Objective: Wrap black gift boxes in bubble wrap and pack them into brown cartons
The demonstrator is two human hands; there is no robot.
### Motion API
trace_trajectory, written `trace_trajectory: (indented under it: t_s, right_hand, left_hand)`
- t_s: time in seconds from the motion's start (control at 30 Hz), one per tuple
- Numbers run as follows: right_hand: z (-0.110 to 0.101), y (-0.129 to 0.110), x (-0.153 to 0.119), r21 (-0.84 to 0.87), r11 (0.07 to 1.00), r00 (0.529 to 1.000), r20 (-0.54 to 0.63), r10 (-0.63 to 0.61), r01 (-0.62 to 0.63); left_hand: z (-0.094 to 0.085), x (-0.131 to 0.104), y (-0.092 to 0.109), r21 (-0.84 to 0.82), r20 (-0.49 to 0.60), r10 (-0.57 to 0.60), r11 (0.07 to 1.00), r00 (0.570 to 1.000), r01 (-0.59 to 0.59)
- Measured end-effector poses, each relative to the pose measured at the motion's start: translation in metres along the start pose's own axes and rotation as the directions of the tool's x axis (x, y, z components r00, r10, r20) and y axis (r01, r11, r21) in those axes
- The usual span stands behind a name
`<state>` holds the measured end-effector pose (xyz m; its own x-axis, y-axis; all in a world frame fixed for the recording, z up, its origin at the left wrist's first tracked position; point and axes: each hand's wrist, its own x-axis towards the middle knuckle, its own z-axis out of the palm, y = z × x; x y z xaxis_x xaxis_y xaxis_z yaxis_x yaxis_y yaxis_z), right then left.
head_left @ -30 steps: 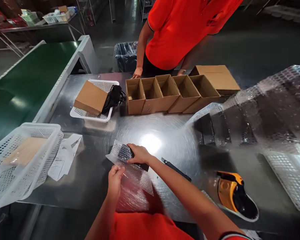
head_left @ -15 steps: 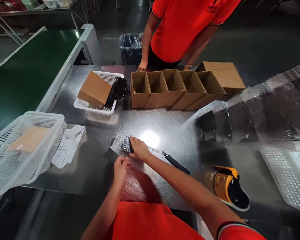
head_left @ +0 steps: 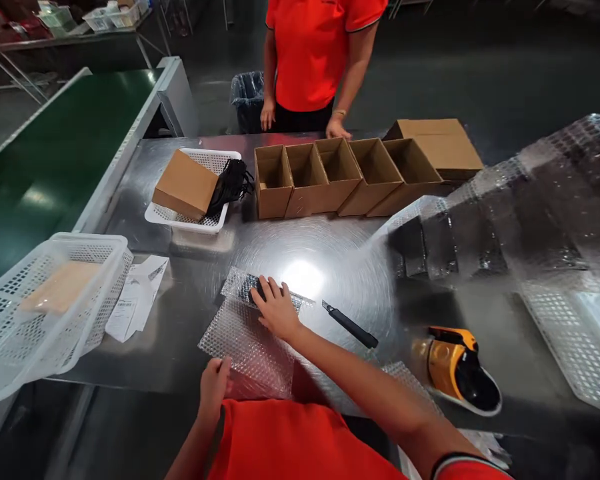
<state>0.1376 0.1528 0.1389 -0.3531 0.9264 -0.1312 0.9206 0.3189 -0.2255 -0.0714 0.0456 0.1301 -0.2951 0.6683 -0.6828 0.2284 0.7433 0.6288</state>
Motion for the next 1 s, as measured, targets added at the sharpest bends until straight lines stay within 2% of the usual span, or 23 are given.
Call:
trace_trajectory:
  t_s: [0.03, 0.07, 0.1, 0.13, 0.17, 0.23, 0.3, 0.37, 0.47, 0.53, 0.63, 0.7, 0.8, 0.87, 1.0]
  right_hand:
    - [0.001, -0.001, -0.003, 0.005, 1.0, 1.0, -0.006, 0.015, -0.015]
    - [0.001, -0.001, -0.005, 0.019, 1.0, 1.0, -0.009, 0.021, -0.02]
    - [0.001, 0.0, -0.006, 0.039, 0.999, 1.0, -0.011, 0.02, -0.019]
    - [0.0, 0.001, -0.007, 0.064, 0.998, 1.0, -0.013, 0.018, -0.017]
    - [-0.002, 0.003, -0.007, 0.093, 0.996, 1.0, -0.015, 0.015, -0.014]
    - [-0.006, 0.007, -0.006, 0.152, 0.988, 0.999, -0.02, 0.025, -0.022]
    - [-0.013, 0.011, -0.003, 0.216, 0.976, 0.998, -0.028, 0.049, -0.042]
    - [-0.02, 0.015, 0.001, 0.285, 0.957, 0.998, -0.03, 0.064, -0.053]
    - [-0.031, 0.021, 0.007, 0.387, 0.921, 0.998, -0.02, 0.051, -0.039]
    - [-0.038, 0.028, 0.011, 0.413, 0.909, 0.998, 0.018, 0.062, -0.064]
    - [-0.047, 0.041, 0.017, 0.392, 0.912, 0.992, 0.083, 0.099, -0.124]
    - [-0.053, 0.05, 0.02, 0.368, 0.916, 0.987, 0.095, 0.133, -0.159]
    - [-0.063, 0.059, 0.023, 0.319, 0.919, 0.972, 0.113, 0.206, -0.232]
    - [-0.068, 0.062, 0.024, 0.27, 0.932, 0.968, 0.137, 0.212, -0.243]
    - [-0.073, 0.059, 0.024, 0.203, 0.957, 0.972, 0.149, 0.18, -0.208]
  left_hand:
    - [-0.002, 0.001, 0.001, 0.125, -0.117, 0.123, 0.986, 0.985, -0.108]
    - [-0.003, 0.003, 0.005, 0.267, -0.189, 0.29, 0.934, 0.938, -0.235]
    - [-0.001, 0.006, 0.011, 0.408, -0.183, 0.46, 0.84, 0.869, -0.359]
    - [0.003, 0.01, 0.019, 0.52, -0.099, 0.598, 0.713, 0.796, -0.471]
    - [0.009, 0.014, 0.029, 0.591, 0.029, 0.685, 0.575, 0.728, -0.566]
    - [0.025, 0.023, 0.048, 0.639, 0.256, 0.752, 0.341, 0.608, -0.69]
    - [0.041, 0.032, 0.065, 0.653, 0.357, 0.779, 0.186, 0.515, -0.734]
    - [0.053, 0.04, 0.081, 0.667, 0.406, 0.8, 0.072, 0.442, -0.742]
    - [0.062, 0.048, 0.104, 0.655, 0.508, 0.779, -0.072, 0.368, -0.752]
    - [0.064, 0.052, 0.118, 0.627, 0.582, 0.741, -0.145, 0.336, -0.766]
    - [0.066, 0.057, 0.131, 0.617, 0.631, 0.7, -0.192, 0.334, -0.763]
    - [0.067, 0.059, 0.132, 0.618, 0.651, 0.679, -0.213, 0.34, -0.757]
    - [0.069, 0.062, 0.13, 0.593, 0.704, 0.633, -0.277, 0.321, -0.756]
    - [0.07, 0.063, 0.131, 0.577, 0.736, 0.602, -0.316, 0.311, -0.753]
    - [0.074, 0.064, 0.144, 0.56, 0.776, 0.528, -0.324, 0.345, -0.763]
